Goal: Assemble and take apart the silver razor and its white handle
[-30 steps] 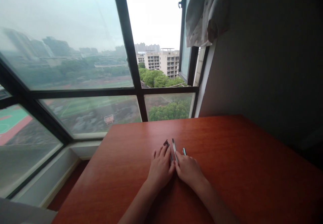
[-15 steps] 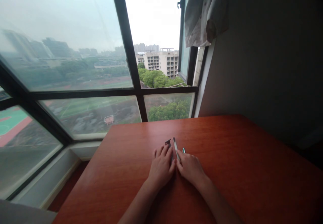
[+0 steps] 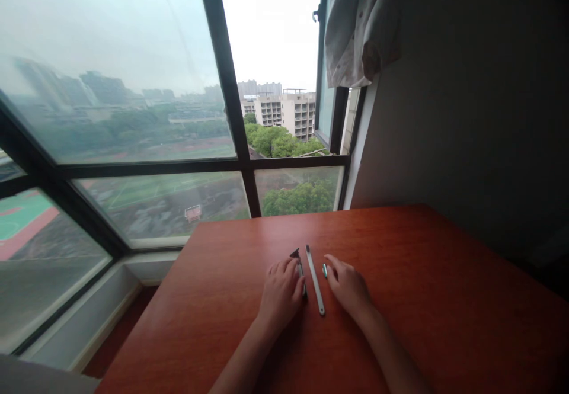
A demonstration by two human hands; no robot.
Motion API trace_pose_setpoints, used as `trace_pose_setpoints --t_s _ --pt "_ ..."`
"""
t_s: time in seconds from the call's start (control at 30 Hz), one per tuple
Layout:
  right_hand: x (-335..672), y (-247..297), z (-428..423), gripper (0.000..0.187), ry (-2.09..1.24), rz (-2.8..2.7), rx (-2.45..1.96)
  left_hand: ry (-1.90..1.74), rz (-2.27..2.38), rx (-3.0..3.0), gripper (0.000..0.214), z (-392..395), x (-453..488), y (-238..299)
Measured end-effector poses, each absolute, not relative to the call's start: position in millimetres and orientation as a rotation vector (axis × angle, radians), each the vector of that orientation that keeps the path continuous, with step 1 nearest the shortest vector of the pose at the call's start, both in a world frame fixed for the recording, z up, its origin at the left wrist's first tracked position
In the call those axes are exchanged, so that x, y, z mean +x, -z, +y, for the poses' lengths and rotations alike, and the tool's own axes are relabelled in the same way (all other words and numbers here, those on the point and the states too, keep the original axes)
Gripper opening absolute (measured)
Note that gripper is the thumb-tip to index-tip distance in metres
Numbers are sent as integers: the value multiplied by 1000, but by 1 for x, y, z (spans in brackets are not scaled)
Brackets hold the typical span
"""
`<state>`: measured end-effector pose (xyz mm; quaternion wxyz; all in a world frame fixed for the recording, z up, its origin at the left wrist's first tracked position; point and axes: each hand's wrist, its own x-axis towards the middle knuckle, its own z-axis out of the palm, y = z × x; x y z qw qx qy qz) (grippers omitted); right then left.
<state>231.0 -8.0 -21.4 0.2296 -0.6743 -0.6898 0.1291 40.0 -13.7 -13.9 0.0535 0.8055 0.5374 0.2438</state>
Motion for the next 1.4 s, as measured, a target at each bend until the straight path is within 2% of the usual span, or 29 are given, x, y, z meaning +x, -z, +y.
trace_pose_setpoints --t_s 0.17,0.3,0.47,0.63,0.83,1.4 --pt "242 26 -2 33 -346 -1914 -1822 -717 1759 2337 19 -10 32 6" --pt "240 22 -6 25 -315 -2022 -1817 -637 1768 2344 17 -8 29 6" --pt "237 20 -7 24 -292 -2060 -1810 -630 1746 2363 16 -7 29 8" --pt "241 26 -1 25 -305 -1947 -1793 -613 1732 2355 19 -6 28 10" --pt "246 36 6 30 -214 -1828 -1966 -617 1718 2373 19 -1 27 17" --pt "252 43 10 23 -212 -1744 -1863 -764 1649 2308 23 3 22 20"
